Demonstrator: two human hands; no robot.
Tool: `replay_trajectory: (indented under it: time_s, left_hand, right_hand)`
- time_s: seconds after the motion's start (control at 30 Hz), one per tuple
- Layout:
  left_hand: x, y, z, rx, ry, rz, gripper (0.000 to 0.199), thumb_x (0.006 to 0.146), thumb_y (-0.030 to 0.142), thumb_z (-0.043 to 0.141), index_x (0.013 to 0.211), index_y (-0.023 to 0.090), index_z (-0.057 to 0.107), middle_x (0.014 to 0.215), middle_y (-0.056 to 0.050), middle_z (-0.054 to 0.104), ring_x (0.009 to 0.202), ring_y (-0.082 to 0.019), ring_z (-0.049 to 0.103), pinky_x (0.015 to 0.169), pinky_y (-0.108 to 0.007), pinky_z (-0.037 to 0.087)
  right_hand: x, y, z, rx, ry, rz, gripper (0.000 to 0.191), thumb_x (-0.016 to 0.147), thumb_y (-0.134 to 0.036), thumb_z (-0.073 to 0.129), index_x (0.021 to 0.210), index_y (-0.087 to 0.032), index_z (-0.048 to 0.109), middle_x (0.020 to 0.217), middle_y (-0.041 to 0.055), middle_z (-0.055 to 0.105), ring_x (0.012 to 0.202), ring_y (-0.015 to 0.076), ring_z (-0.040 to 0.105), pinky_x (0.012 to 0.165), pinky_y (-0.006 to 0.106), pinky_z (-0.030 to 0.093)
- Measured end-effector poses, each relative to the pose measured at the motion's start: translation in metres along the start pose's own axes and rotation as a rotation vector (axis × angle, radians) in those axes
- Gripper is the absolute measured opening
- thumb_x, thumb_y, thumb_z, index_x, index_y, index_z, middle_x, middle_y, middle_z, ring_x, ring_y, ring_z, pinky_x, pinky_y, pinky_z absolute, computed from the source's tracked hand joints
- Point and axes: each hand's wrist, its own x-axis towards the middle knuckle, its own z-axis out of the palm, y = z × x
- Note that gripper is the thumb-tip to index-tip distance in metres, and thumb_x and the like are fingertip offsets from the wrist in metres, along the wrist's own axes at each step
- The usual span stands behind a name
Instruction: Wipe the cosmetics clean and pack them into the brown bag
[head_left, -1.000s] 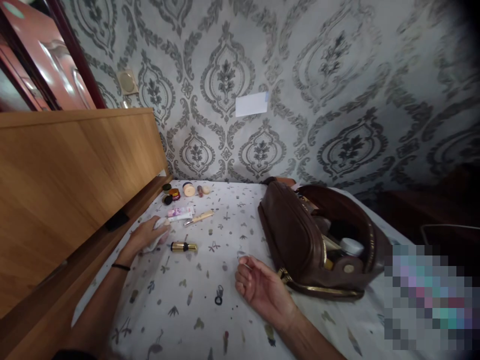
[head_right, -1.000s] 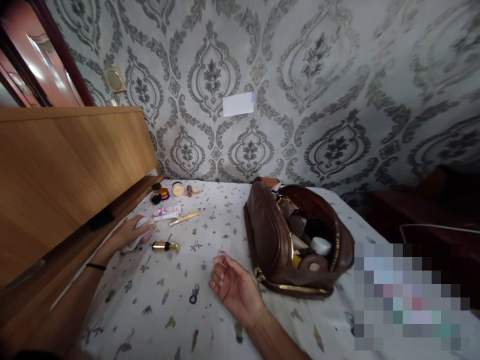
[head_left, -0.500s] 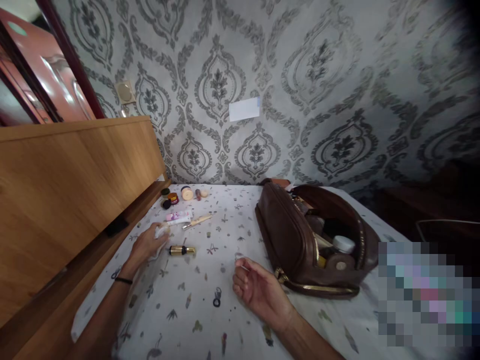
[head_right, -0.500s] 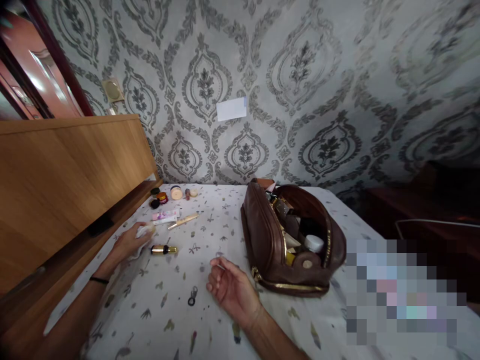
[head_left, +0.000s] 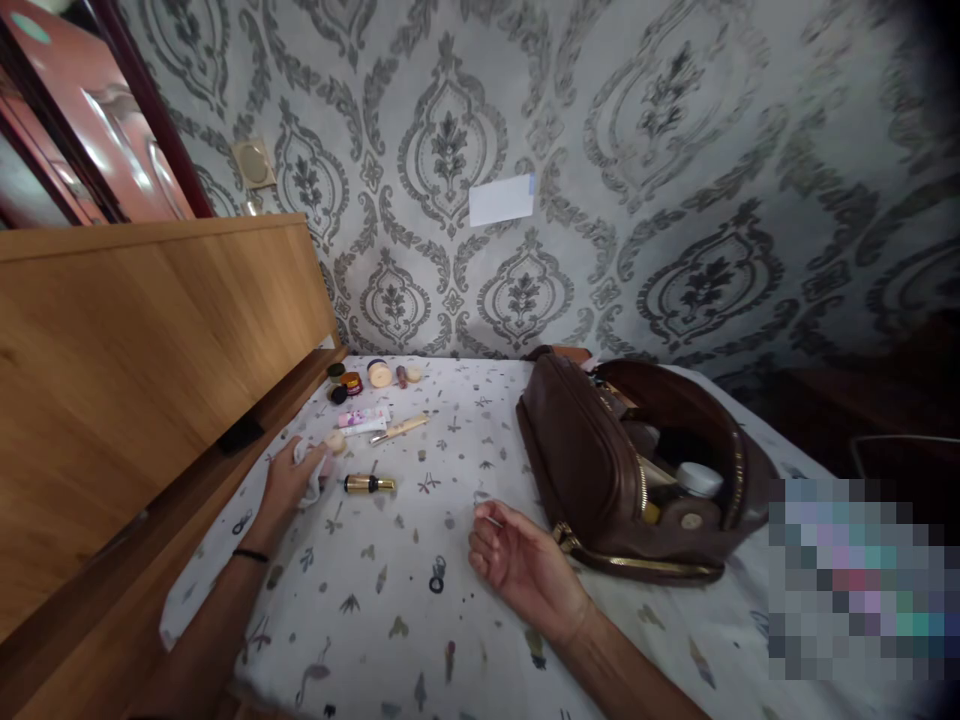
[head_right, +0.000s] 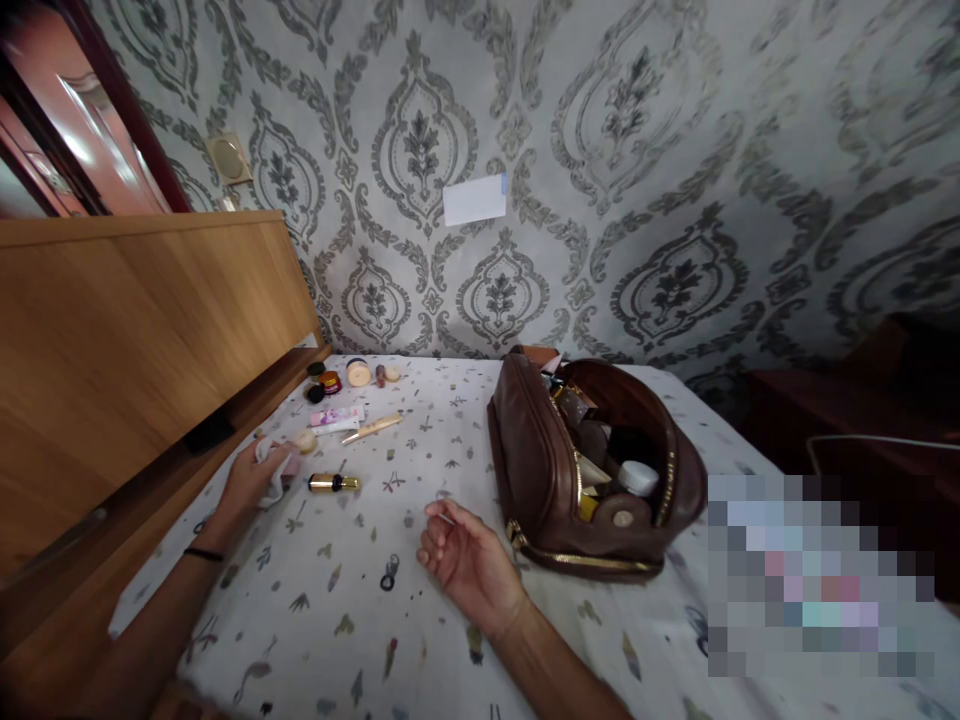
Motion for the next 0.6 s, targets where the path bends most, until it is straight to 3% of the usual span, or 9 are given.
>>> replay_trajectory:
  time_s: [0.17,0.27,0.43,0.6]
  left_hand:
    - [-0.009,0.007,0.005,0.014,0.012,0.165,0.030,0.078,0.051,0.056,0.075,0.021,0.054,0.071,0.002,0.055,0.072,-0.018,0.053,0.066,-0.027,0.042]
    - [-0.015,0.014,0.005,0.017,0.021,0.252,0.031,0.085,0.049,0.047,0.073,0.021,0.053,0.078,-0.001,0.058,0.078,-0.018,0.055,0.075,-0.029,0.044]
    - [-0.016,0.023,0.001,0.011,0.071,0.276,0.033,0.087,0.048,0.044,0.066,0.022,0.047,0.068,0.003,0.049,0.068,-0.016,0.049,0.063,-0.028,0.041]
    - [-0.022,0.029,-0.013,0.088,0.098,0.208,0.034,0.090,0.044,0.044,0.065,0.021,0.049,0.055,0.007,0.045,0.055,-0.016,0.047,0.051,-0.026,0.037]
  right_hand:
    - [0.000,0.000,0.001,-0.009,-0.001,0.009,0.024,0.073,-0.033,0.079,0.081,-0.015,0.067,0.057,-0.0069,0.046,0.053,0.0060,0.040,0.062,0.024,0.037]
    - [-0.001,-0.001,0.003,0.002,0.002,0.014,0.024,0.071,-0.032,0.080,0.081,-0.014,0.067,0.057,-0.0071,0.047,0.053,0.0057,0.041,0.061,0.024,0.037]
    - [-0.003,0.001,0.006,-0.007,-0.004,0.014,0.025,0.070,-0.035,0.080,0.080,-0.015,0.068,0.054,-0.0067,0.051,0.051,0.0066,0.044,0.059,0.024,0.038]
    - [-0.002,0.011,0.007,-0.113,-0.014,-0.038,0.030,0.071,-0.042,0.076,0.079,-0.015,0.066,0.051,-0.0057,0.054,0.046,0.0085,0.047,0.060,0.028,0.041]
